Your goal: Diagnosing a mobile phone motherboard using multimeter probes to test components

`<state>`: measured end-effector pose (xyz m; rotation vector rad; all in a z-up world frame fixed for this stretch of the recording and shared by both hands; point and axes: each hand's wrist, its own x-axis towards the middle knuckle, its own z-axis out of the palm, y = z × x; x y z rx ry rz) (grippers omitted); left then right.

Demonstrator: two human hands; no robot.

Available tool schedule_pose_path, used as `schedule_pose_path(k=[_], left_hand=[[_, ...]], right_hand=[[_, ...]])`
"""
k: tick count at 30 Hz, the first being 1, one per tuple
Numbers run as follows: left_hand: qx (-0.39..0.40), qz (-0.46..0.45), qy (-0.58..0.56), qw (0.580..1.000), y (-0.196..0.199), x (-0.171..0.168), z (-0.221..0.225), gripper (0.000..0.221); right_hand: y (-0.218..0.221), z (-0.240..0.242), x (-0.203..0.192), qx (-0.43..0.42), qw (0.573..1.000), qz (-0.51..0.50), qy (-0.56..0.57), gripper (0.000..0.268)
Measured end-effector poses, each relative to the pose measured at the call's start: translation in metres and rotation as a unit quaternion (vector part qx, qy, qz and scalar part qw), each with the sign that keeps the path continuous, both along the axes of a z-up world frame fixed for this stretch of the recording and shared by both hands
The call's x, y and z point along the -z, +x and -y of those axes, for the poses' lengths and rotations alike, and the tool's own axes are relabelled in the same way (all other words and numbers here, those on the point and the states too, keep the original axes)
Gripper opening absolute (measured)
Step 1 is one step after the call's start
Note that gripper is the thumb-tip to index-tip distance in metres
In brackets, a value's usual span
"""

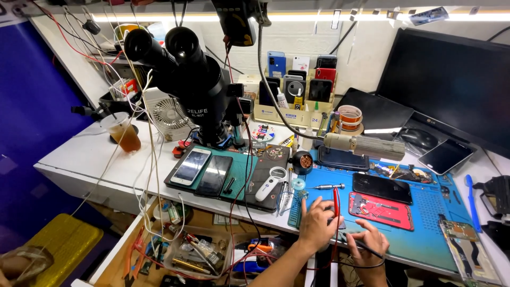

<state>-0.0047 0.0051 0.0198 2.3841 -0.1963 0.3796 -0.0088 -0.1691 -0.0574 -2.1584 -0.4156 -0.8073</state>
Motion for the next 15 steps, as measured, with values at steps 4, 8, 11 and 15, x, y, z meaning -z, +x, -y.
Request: schedule_pose_path(k=[4, 8, 11, 15], left_hand=[[-0.002, -0.004, -0.005, 1.0, 0.001, 0.001, -0.001, 0.025], [-0.001, 0.01, 0.002, 1.0, 0.003, 0.007, -0.001, 0.026], [-0.002, 0.015, 0.009, 1.0, 0.001, 0.004, 0.001, 0.026], [-0.005, 0.015, 0.017, 1.0, 0.002, 0.005, 0.0, 0.029]], right_hand=[[-0.002, -0.002, -0.004, 0.004, 1.0, 0.016, -0.005, 0.014], [-0.002, -0.002, -0.005, -0.001, 1.0, 0.024, -0.005, 0.014], [-0.004, 0.0, -0.006, -0.003, 1.0, 0.016, -0.012, 0.013], [-0.007, -0.002, -0.015, -0.013, 1.0, -0.022, -0.006, 0.015]])
